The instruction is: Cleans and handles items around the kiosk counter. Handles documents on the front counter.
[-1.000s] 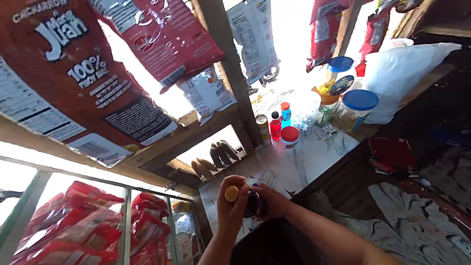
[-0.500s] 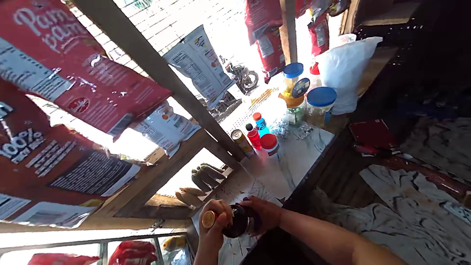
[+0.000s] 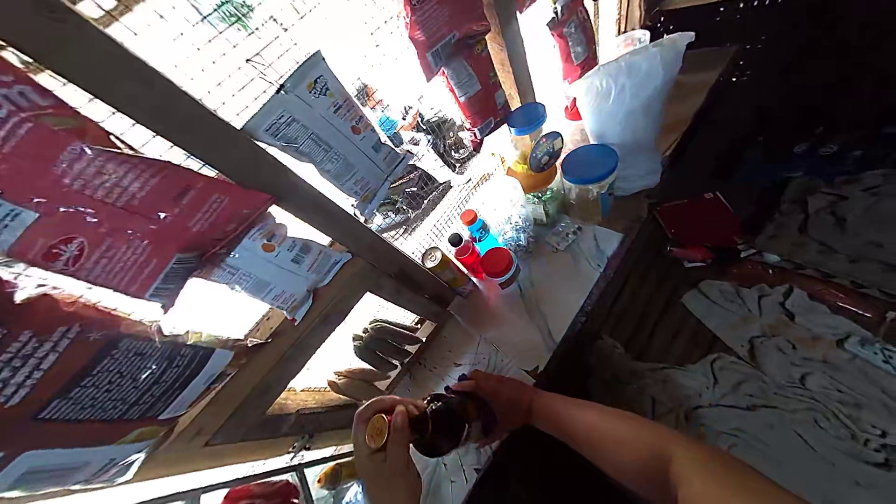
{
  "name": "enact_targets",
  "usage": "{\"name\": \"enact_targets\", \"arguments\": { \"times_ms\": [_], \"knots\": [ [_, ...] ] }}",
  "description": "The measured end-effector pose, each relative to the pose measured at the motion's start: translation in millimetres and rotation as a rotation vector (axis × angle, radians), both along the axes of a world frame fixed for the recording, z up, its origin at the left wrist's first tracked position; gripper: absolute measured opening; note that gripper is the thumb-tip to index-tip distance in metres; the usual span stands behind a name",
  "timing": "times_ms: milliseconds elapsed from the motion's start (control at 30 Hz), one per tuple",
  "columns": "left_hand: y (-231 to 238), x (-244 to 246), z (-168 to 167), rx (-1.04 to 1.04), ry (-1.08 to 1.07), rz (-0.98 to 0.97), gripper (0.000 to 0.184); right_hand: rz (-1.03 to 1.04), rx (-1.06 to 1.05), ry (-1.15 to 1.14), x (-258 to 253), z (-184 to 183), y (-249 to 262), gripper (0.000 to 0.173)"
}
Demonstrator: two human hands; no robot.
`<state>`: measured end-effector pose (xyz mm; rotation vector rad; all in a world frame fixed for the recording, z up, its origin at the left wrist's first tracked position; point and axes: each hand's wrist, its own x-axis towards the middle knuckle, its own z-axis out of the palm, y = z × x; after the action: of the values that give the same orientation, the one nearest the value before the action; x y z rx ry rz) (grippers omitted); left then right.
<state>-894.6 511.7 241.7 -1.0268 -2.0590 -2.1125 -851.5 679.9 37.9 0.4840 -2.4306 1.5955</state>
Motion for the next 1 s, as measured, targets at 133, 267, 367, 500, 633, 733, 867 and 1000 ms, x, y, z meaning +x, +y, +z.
{"name": "enact_targets", "arguments": {
  "times_ms": [133,267,367,500,633,733,867,1000],
  "knots": [
    [9,10,-10,0.15,-0.049,0.098,0.014,0.001,-0.006,0.017,-2,-5,-2,0.107],
    [10,1,-12,0.164,-0.023,0.035,0.012,-0.01,-0.009,0.002,-3,-4,-2,0.107],
    [9,-7,-10,0.179,-0.029,-0.091,0.013,0.006,-0.024,0.008,0,4,0,0.105],
    [2,-23,-10,0.207,-0.108,-0.435,0.014,0.01,-0.024,0.006,2,7,2,0.106],
    [-1,-31,-15,0.232,-0.124,-0.56,0.014,-0.008,-0.017,0.015,-1,-2,-2,0.108],
    [2,-27,-19,0.266,-0.091,-0.49,0.014,-0.018,-0.019,0.03,-1,-5,-2,0.109],
    [3,-24,-21,0.266,-0.041,-0.423,0.015,-0.006,-0.022,0.04,-2,-6,-2,0.108],
    [4,-22,-22,0.269,-0.02,-0.376,0.016,0.002,-0.02,0.033,-1,-1,0,0.107]
  ]
}}
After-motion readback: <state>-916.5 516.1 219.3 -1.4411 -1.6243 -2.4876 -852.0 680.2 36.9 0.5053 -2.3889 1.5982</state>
